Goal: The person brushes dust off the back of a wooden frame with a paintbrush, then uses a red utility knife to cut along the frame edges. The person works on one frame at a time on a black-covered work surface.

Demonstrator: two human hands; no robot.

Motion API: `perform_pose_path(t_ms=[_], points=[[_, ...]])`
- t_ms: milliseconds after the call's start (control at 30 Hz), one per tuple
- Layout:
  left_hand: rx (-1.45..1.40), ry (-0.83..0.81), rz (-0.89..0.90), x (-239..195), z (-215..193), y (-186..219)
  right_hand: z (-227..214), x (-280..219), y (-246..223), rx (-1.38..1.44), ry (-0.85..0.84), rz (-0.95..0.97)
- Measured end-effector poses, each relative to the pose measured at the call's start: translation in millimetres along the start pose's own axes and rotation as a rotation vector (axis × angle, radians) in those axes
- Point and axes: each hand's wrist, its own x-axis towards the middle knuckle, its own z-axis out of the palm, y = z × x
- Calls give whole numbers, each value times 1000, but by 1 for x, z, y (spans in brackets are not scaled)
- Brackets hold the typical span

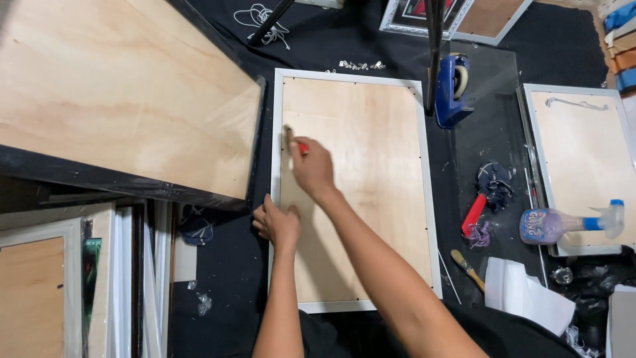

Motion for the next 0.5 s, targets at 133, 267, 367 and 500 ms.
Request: perform_pose_path(t_ms=[133, 267, 367, 500], points=[[-2, -24, -44, -8, -7, 11, -111, -10, 65, -285, 272, -27], [-19, -35, -61, -13, -12, 19, -191, -31, 150, -674, 404, 268], [-130, -64, -110, -14, -13, 21, -170, -44, 155, -659, 344, 303], [-302, -73, -132, -34, -42, 38, -81, -54, 58, -547, 233, 312]])
